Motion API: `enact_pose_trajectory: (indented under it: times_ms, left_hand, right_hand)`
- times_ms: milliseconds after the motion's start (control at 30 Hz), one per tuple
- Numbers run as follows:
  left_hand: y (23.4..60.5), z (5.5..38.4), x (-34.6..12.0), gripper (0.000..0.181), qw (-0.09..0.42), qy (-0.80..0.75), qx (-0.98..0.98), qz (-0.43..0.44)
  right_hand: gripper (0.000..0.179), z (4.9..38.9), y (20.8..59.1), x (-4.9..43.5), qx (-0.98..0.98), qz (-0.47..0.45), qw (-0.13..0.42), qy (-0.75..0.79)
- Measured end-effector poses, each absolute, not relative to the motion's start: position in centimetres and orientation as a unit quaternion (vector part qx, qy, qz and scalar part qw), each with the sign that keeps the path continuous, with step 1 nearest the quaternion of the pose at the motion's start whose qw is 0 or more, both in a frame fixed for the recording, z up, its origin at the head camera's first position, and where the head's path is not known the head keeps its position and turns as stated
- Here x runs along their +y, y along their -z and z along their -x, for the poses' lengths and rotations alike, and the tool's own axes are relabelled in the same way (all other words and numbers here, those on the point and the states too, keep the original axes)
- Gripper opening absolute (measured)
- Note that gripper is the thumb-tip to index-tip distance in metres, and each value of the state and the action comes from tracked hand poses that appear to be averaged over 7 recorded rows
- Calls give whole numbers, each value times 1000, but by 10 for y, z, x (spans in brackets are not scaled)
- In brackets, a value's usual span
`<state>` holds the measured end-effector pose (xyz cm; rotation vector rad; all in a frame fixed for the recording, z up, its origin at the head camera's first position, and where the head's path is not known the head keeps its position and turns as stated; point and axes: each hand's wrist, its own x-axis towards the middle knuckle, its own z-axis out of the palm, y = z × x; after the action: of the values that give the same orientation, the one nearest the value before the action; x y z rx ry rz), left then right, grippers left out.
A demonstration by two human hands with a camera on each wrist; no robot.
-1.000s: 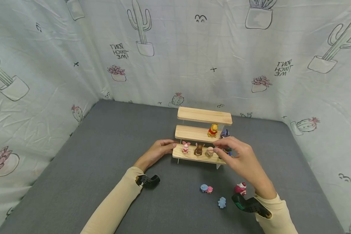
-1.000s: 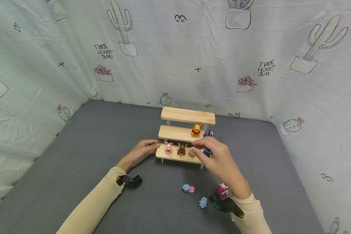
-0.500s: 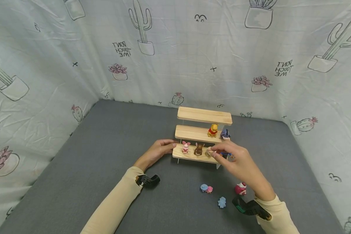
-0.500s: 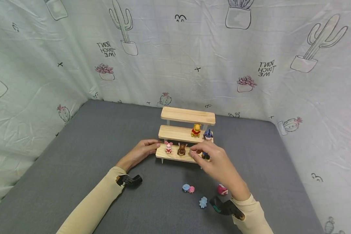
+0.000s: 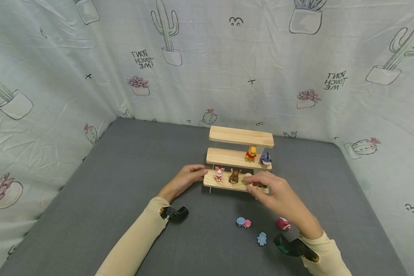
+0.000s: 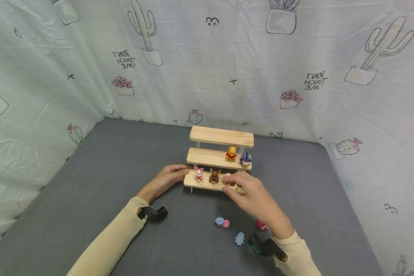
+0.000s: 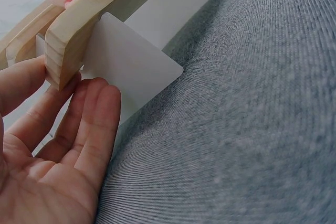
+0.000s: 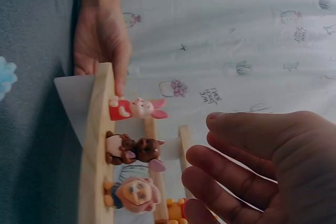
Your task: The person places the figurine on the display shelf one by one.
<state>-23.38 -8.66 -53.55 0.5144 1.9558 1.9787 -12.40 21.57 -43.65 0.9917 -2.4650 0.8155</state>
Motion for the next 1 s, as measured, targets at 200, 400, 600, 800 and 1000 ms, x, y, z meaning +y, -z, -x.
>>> enact_pose_trajectory:
  times_ms: [200, 400, 600, 800, 1000]
  left_hand:
    - [534, 235, -86, 43, 155, -693, 681, -181]
    - [535, 237, -84, 44, 154, -691, 682, -182]
    - [536, 238, -83, 45, 143, -690, 683, -190]
    - [533, 237, -82, 42, 149, -694, 680, -182]
    - [531, 235, -82, 41, 152, -694, 681, -178]
  right_hand:
    - [23, 124, 443, 217, -894, -340, 128, -262]
    - [21, 128, 446, 216, -907, -332, 83, -245]
    - [21, 130, 450, 215, -914, -332, 48, -229]
    - [24, 128, 456, 216, -914, -329, -3, -236]
    - [27, 126, 462, 215, -911, -341, -34, -229]
